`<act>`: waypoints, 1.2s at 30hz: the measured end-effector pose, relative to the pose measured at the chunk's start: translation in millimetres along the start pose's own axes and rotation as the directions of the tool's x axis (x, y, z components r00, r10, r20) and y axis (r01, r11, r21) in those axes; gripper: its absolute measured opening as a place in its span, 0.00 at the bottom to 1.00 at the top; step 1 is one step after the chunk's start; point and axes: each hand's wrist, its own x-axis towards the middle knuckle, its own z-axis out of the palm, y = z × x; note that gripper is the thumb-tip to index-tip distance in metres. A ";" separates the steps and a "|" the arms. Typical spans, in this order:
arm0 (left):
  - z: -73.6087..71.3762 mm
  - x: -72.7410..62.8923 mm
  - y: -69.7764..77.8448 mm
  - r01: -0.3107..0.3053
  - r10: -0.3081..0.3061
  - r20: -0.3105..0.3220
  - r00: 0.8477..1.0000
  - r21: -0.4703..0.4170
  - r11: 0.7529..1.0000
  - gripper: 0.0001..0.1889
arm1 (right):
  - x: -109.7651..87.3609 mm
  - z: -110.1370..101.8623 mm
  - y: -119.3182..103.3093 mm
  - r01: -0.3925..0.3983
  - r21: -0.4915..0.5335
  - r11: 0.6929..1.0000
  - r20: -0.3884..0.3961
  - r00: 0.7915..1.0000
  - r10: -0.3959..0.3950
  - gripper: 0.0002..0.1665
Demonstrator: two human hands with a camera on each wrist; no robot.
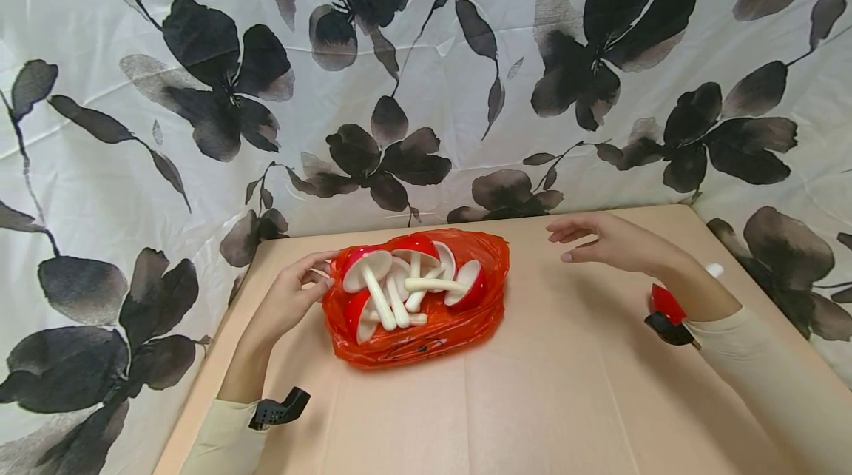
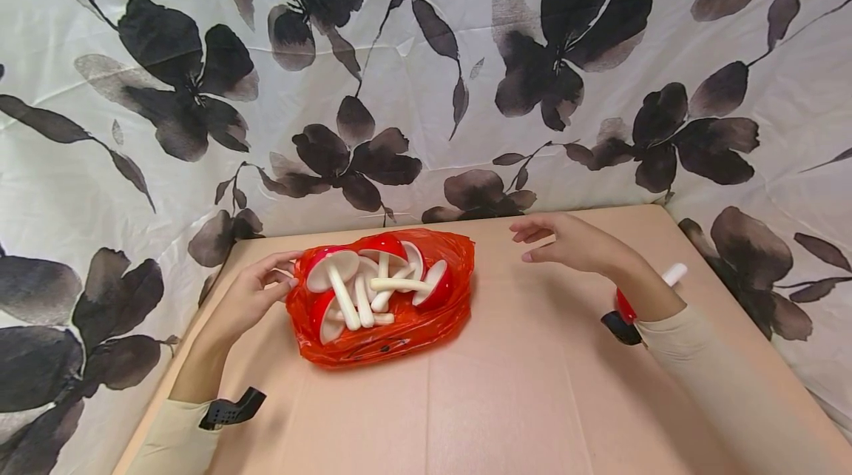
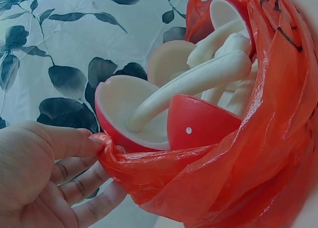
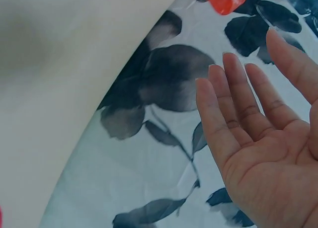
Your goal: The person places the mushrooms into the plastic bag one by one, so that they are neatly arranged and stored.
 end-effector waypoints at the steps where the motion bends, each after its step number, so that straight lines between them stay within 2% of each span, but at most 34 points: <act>1: 0.0 -0.1 0.0 0.000 0.000 0.000 1.000 -0.001 1.000 0.23 | -1.8 -1.8 2.4 0.000 -0.004 1.000 -0.001 1.000 0.000 0.32; 9: -0.6 -1.2 0.4 0.005 -0.005 0.000 1.000 -0.001 1.000 0.23 | -16.9 -17.1 20.1 -0.031 -0.072 0.997 -0.005 1.000 0.031 0.33; 19: -1.7 -0.5 0.8 0.013 -0.013 0.010 1.000 0.000 1.000 0.23 | -35.9 -33.7 38.0 -0.033 -0.215 0.976 -0.031 0.999 0.027 0.30; 29: -2.4 0.1 -0.9 0.004 -0.004 0.009 1.000 0.008 1.000 0.22 | -50.7 -47.3 56.4 -0.049 -0.248 0.968 -0.023 0.999 0.045 0.30; 36: -2.1 -1.5 -3.2 0.015 -0.015 0.007 1.000 0.003 1.000 0.23 | -61.8 -56.6 72.1 -0.045 -0.217 0.975 -0.022 0.999 0.041 0.30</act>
